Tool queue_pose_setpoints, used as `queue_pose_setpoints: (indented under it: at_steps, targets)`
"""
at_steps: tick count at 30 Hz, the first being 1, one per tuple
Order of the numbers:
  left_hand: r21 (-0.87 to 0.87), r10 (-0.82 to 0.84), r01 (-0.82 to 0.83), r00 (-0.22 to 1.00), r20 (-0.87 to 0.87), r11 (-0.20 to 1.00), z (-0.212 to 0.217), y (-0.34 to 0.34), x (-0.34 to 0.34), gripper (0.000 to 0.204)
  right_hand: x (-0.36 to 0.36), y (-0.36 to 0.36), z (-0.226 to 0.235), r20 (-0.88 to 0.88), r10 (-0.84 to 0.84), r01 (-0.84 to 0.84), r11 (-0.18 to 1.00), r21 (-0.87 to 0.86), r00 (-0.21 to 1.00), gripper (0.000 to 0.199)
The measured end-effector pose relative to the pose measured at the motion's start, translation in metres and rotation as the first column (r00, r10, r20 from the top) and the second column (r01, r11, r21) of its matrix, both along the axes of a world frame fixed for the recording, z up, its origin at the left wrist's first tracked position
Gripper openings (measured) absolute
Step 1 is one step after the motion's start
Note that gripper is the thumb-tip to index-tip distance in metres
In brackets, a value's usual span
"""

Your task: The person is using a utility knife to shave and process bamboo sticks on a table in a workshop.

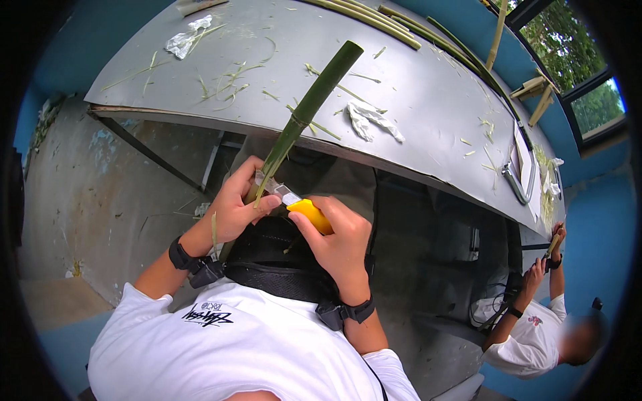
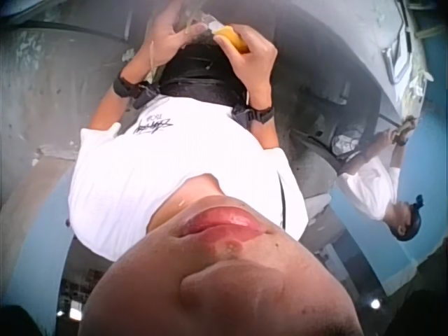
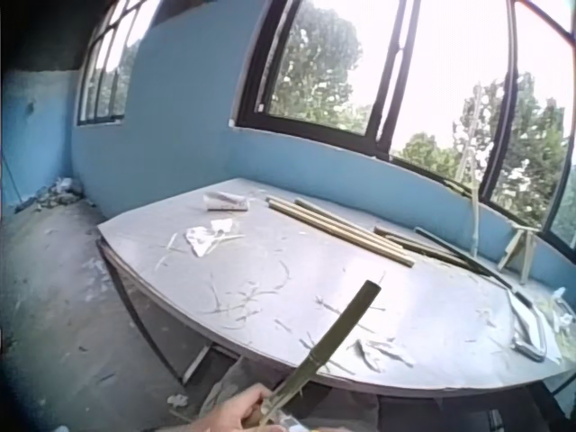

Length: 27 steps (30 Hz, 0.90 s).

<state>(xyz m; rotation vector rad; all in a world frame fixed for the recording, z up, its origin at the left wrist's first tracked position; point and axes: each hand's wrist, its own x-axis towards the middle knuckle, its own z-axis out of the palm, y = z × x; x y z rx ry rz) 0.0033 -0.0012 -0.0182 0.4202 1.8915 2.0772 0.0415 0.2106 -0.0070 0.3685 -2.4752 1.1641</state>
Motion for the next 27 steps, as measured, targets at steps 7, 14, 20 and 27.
queue_pose_setpoints:
  at_steps: [7,14,20,27]
  targets:
    - [-0.007,-0.049,0.049,0.998,-0.03,0.999,0.009,-0.002,-0.004,0.04,-0.001,0.002,0.003,0.036,0.013,-0.013,1.0,-0.002,0.999,0.026]
    - [-0.034,-0.049,0.049,0.999,-0.021,0.998,0.015,-0.004,-0.004,0.035,-0.002,0.002,0.004,0.033,0.021,-0.021,1.0,0.001,0.999,0.026]
    - [-0.008,-0.007,0.007,0.999,-0.039,1.0,0.004,0.001,-0.003,0.032,0.0,0.002,0.004,0.056,0.005,-0.005,1.0,0.014,0.998,0.027]
    - [-0.008,0.051,-0.052,0.997,-0.06,0.999,-0.001,0.006,0.002,0.033,0.001,0.003,0.0,-0.015,-0.005,0.006,0.999,0.044,1.0,0.027]
